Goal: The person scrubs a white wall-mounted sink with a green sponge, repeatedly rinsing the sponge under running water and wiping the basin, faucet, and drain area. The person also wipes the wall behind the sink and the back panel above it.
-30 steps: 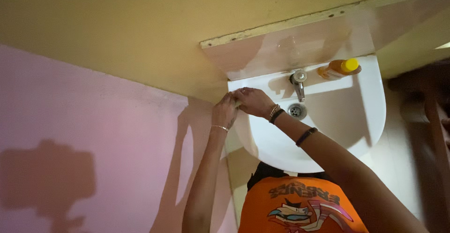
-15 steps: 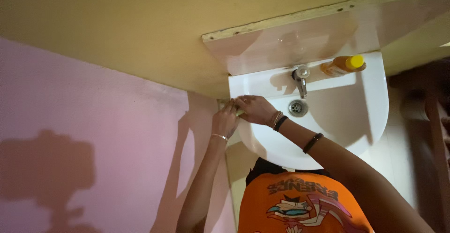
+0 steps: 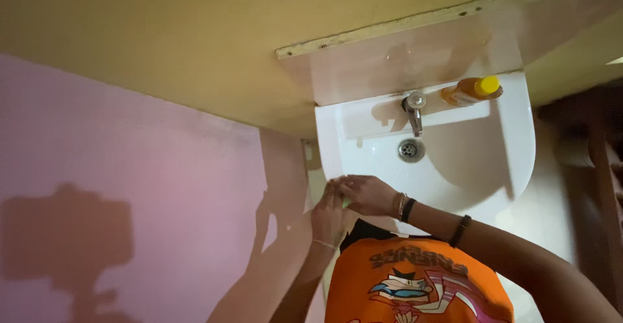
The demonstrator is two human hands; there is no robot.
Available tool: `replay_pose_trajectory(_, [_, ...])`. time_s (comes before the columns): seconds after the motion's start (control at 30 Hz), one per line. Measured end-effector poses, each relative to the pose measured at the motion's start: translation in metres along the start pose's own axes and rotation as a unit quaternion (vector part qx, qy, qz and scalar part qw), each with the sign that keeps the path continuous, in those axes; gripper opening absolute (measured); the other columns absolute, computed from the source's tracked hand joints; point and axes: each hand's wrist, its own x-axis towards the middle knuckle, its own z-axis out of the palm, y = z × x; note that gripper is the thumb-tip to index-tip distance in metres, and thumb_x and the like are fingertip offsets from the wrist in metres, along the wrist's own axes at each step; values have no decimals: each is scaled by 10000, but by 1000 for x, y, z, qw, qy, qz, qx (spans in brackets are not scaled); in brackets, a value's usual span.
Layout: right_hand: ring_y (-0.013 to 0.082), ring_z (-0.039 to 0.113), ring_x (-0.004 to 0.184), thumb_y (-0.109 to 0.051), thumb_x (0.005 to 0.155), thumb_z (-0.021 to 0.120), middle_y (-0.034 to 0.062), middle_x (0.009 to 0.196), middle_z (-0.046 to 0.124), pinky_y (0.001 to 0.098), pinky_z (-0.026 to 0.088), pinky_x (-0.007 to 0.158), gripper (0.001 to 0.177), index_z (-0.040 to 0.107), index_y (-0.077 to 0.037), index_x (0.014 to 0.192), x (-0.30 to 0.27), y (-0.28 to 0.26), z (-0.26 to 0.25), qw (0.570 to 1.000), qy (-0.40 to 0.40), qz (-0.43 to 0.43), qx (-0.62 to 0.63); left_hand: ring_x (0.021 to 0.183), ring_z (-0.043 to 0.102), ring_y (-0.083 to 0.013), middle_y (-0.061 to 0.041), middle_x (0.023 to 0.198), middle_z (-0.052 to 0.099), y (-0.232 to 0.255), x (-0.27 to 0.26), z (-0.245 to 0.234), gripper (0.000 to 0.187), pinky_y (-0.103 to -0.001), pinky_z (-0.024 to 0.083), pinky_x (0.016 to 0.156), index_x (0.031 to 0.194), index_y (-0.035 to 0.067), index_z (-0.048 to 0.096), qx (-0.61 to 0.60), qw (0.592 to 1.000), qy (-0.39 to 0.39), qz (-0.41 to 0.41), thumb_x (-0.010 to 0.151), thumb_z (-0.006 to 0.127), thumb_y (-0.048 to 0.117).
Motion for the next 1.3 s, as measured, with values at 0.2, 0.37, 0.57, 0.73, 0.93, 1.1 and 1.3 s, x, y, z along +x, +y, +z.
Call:
replay_pose_trajectory(0.2, [356, 684, 1072, -294, 851, 722, 214, 1188, 692, 448, 570, 893, 582, 533, 10, 1311, -8, -2, -11, 999, -39, 23, 25, 1116, 671, -251, -187, 1500, 490, 18, 10, -22, 654, -346, 625, 826, 1494, -23, 441, -165, 932, -266, -183, 1008, 628, 372])
replay_pose_trajectory(0.37, [367, 651, 1119, -318, 843, 727, 215, 1192, 681, 461, 550, 965, 648, 512, 12, 1357, 40, 37, -22, 999, 22, 34, -27, 1207, 642, -360, -212, 1533, 495, -39, 70, -5, 769, -438, 628, 706, 1508, -8, 454, -161, 966, -158, -128, 846, 689, 303])
replay_pose_trajectory(0.57, [352, 626, 1169, -264, 759, 744, 169, 1283, 654, 437, 556, 945, 649, 530, -8, 1317, 95, 80, -30, 994, 56, 64, -67, 1229, 666, -252, -127, 1592, 482, -103, 130, 68, 393, -420, 625, 892, 1338, 39, 618, -131, 978, -136, -86, 966, 623, 165])
replay_pose_trajectory(0.73, [284, 646, 1196, -224, 845, 731, 135, 1293, 671, 383, 577, 950, 510, 563, -30, 1287, 84, 71, -14, 990, 60, 50, -115, 1138, 706, -256, -77, 1559, 470, -93, 109, 60, 459, -412, 626, 825, 1326, 65, 624, -133, 987, -53, -69, 883, 697, 162])
replay_pose_trajectory(0.93, [330, 624, 1222, -252, 812, 758, 185, 1268, 656, 428, 556, 983, 520, 564, -6, 1226, 51, 45, 9, 995, 73, 25, -61, 1018, 670, -238, -115, 1654, 381, -58, 69, 21, 492, -322, 634, 711, 1473, 62, 539, -178, 960, -177, -125, 984, 588, 51])
replay_pose_trajectory(1.1, [374, 602, 1218, -208, 782, 756, 246, 1345, 605, 442, 541, 961, 571, 545, 28, 1257, 22, 11, 4, 999, 15, 47, 3, 1434, 553, -249, -122, 1569, 490, -19, 25, 10, 495, -336, 599, 1036, 1434, 20, 540, -103, 989, -30, -101, 946, 598, 78])
replay_pose_trajectory(1.3, [381, 606, 1234, -158, 768, 724, 245, 1327, 619, 432, 532, 1001, 586, 530, 34, 1286, -12, -5, 10, 1000, 14, -8, -21, 1413, 516, -275, -174, 1526, 510, 16, -14, 28, 464, -352, 592, 968, 1428, -12, 550, -157, 976, -12, -150, 976, 593, 83])
